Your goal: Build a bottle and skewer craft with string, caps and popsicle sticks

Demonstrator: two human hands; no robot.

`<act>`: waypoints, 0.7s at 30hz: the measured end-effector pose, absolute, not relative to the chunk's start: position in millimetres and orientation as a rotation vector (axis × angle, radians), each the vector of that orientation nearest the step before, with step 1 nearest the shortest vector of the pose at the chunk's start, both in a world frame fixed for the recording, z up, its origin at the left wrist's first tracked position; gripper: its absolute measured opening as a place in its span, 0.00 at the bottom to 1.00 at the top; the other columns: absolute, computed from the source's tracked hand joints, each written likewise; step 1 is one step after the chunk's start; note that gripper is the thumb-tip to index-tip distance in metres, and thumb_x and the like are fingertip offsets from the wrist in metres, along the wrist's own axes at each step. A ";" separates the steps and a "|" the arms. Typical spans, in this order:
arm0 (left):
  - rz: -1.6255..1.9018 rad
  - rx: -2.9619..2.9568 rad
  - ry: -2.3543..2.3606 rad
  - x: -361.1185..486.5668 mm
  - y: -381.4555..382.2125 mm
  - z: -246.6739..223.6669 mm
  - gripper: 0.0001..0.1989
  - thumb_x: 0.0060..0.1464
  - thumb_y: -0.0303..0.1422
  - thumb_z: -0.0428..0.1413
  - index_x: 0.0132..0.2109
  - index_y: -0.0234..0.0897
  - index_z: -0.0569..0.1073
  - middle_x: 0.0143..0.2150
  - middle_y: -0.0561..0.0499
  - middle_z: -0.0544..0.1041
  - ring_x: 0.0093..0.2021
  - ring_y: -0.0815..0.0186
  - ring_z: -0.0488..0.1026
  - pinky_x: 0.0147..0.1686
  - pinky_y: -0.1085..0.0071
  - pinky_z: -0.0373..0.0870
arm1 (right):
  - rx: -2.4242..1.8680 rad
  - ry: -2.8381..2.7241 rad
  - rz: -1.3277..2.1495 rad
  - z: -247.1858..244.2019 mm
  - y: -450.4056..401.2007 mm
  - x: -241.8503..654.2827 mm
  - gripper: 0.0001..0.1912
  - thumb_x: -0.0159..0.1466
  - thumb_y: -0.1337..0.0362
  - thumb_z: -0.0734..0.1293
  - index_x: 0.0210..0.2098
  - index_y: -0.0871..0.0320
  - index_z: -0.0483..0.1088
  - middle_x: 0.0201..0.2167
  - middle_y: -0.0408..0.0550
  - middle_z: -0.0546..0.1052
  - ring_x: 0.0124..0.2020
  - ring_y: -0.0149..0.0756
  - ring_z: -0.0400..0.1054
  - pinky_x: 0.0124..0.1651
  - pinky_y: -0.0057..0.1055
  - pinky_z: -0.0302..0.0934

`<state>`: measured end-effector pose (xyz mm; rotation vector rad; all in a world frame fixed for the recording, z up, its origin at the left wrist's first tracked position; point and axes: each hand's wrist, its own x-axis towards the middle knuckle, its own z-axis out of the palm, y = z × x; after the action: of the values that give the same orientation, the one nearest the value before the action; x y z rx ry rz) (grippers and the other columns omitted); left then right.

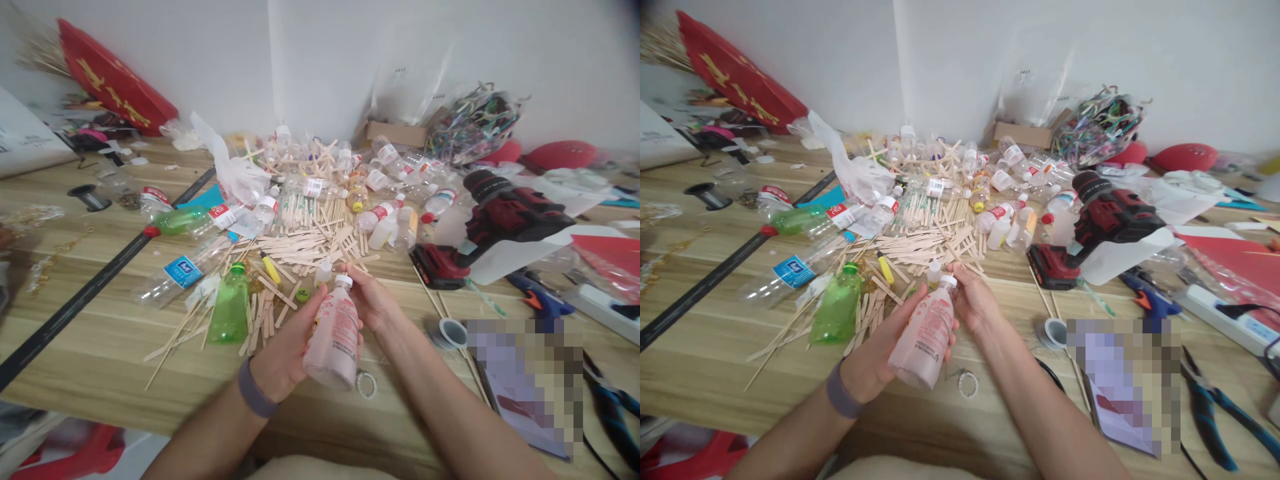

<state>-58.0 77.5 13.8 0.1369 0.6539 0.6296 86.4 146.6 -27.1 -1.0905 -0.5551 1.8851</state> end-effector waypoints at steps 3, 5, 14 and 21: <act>0.640 0.137 0.655 -57.9 76.9 13.1 0.36 0.66 0.51 0.34 0.41 0.27 0.78 0.24 0.44 0.80 0.19 0.63 0.76 0.21 0.70 0.72 | -1.090 -0.551 1.891 -27.7 146.8 86.3 0.13 0.68 0.60 0.65 0.49 0.60 0.69 0.45 0.49 0.75 0.38 0.35 0.72 0.38 0.36 0.71; 0.643 0.138 0.657 -57.6 76.5 13.2 0.36 0.66 0.50 0.34 0.40 0.26 0.78 0.24 0.43 0.80 0.19 0.63 0.76 0.21 0.70 0.72 | -1.090 -0.550 1.894 -27.8 146.7 86.0 0.13 0.68 0.60 0.65 0.49 0.60 0.69 0.45 0.49 0.74 0.38 0.36 0.72 0.39 0.36 0.71; 0.644 0.158 0.692 -55.7 77.1 19.2 0.38 0.67 0.50 0.30 0.40 0.26 0.78 0.22 0.44 0.80 0.16 0.64 0.75 0.19 0.70 0.72 | -1.056 -0.574 1.882 -25.3 141.8 83.7 0.12 0.68 0.60 0.65 0.48 0.60 0.69 0.44 0.48 0.75 0.37 0.35 0.72 0.37 0.35 0.70; 0.674 0.254 0.696 -55.5 75.6 19.7 0.34 0.67 0.49 0.34 0.49 0.28 0.76 0.25 0.47 0.81 0.14 0.68 0.71 0.20 0.73 0.69 | -0.980 -0.653 1.916 -10.8 130.6 78.5 0.10 0.65 0.59 0.68 0.37 0.61 0.73 0.26 0.40 0.74 0.20 0.26 0.65 0.20 0.24 0.60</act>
<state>-55.5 75.6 19.7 0.2544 0.6961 0.6744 78.5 130.6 -10.8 -0.9803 -0.6534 1.9164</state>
